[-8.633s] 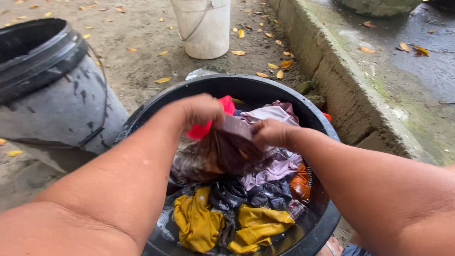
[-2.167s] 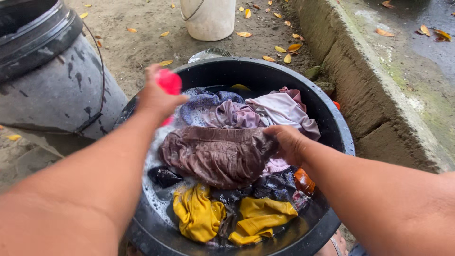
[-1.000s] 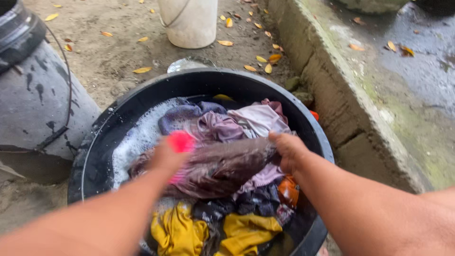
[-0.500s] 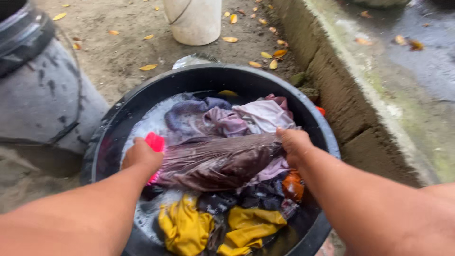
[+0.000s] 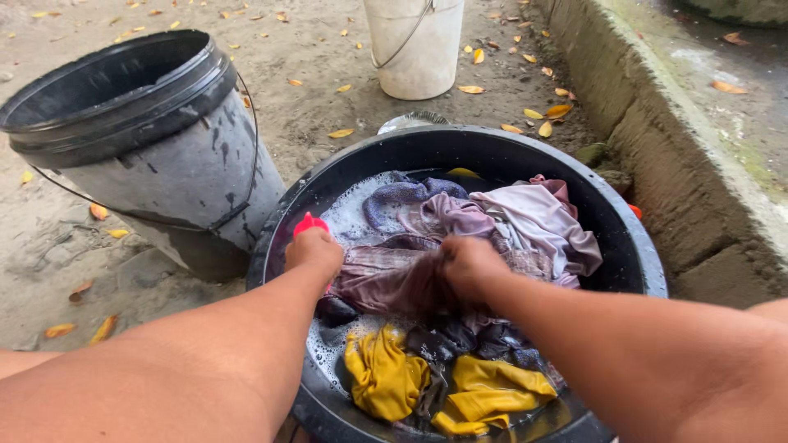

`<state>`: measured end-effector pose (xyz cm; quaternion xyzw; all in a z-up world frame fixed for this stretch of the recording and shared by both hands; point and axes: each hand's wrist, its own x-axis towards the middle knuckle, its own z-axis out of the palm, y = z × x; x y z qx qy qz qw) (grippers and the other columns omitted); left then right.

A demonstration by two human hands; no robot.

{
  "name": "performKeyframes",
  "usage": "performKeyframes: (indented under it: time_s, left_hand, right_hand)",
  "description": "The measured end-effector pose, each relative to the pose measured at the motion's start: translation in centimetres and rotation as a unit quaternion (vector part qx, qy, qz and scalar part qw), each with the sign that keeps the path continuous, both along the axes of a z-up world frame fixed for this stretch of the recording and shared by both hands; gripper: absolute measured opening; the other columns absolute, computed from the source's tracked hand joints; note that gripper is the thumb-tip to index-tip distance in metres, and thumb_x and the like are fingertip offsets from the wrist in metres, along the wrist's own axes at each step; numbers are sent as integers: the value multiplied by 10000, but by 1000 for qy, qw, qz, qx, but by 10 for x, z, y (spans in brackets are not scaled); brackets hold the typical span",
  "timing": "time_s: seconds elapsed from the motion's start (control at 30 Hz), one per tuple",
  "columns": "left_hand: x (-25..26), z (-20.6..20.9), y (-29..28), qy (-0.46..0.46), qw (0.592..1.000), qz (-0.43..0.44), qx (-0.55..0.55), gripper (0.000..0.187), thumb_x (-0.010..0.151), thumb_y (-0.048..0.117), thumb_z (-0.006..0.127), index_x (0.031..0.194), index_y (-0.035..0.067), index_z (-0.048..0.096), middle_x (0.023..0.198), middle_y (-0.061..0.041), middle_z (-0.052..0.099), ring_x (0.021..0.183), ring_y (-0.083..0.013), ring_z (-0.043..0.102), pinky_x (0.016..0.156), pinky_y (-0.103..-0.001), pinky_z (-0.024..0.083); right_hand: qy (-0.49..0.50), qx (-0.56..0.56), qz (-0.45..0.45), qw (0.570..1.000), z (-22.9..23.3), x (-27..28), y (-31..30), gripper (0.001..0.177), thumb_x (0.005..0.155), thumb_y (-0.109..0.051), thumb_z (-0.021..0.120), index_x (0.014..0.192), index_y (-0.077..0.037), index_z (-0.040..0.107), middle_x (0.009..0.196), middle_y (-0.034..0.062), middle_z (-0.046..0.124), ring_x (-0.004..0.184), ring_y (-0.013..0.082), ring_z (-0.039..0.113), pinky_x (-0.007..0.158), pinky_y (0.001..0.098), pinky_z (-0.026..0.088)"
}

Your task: The person washes clothes in a basin by hand, adds detergent from a packet, and scrubs a garment using a brush.

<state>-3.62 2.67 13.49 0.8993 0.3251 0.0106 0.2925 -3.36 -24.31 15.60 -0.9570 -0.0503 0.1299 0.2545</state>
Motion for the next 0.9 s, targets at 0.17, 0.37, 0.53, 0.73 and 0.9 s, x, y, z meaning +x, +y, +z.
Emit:
performKeyframes:
  time_s: [0.17, 0.37, 0.53, 0.73, 0.9]
  left_hand:
    - [6, -13, 8, 48, 996, -66, 34, 226, 828, 294, 753, 1020, 196, 821, 1160, -107, 763, 1110, -329, 705, 978, -410, 541]
    - [-10, 22, -43, 101, 974, -201, 0, 541, 610, 330, 968, 1097, 188, 778, 1160, -67, 757, 1119, -231, 699, 1020, -330, 523]
    - [-41, 69, -80, 71, 979, -192, -11, 775, 610, 467, 977, 1249, 143, 679, 1249, -58, 729, 1175, -206, 653, 1046, -311, 480]
    - [-55, 54, -116, -11, 928, -204, -311, 763, 621, 494, 898, 1242, 88, 718, 1265, -57, 770, 1147, -151, 687, 1014, -337, 480]
    - [-10, 15, -125, -17, 922, -146, -359, 522, 746, 383, 806, 1130, 31, 777, 1075, -98, 756, 964, -222, 681, 860, -419, 525]
  right_hand:
    - [65, 380, -167, 908, 59, 50, -19, 229, 944, -242, 611, 1044, -50, 686, 908, 145, 722, 846, 307, 709, 745, 479, 567]
    - [192, 637, -198, 720, 114, 43, -19, 258, 1024, -259, 553, 980, -28, 658, 845, 110, 739, 824, 283, 714, 803, 491, 621]
    - [193, 735, -121, 639, 149, 59, -38, 309, 1033, -284, 468, 910, -61, 643, 809, 118, 726, 761, 292, 698, 822, 517, 607]
    - [155, 816, -50, 554, 175, 78, -52, 254, 1059, -251, 512, 921, -79, 640, 848, 108, 729, 756, 274, 684, 847, 513, 597]
    - [156, 840, -145, 499, 171, 73, -51, 282, 1071, -238, 508, 976, -15, 653, 971, 184, 740, 853, 314, 714, 927, 521, 597]
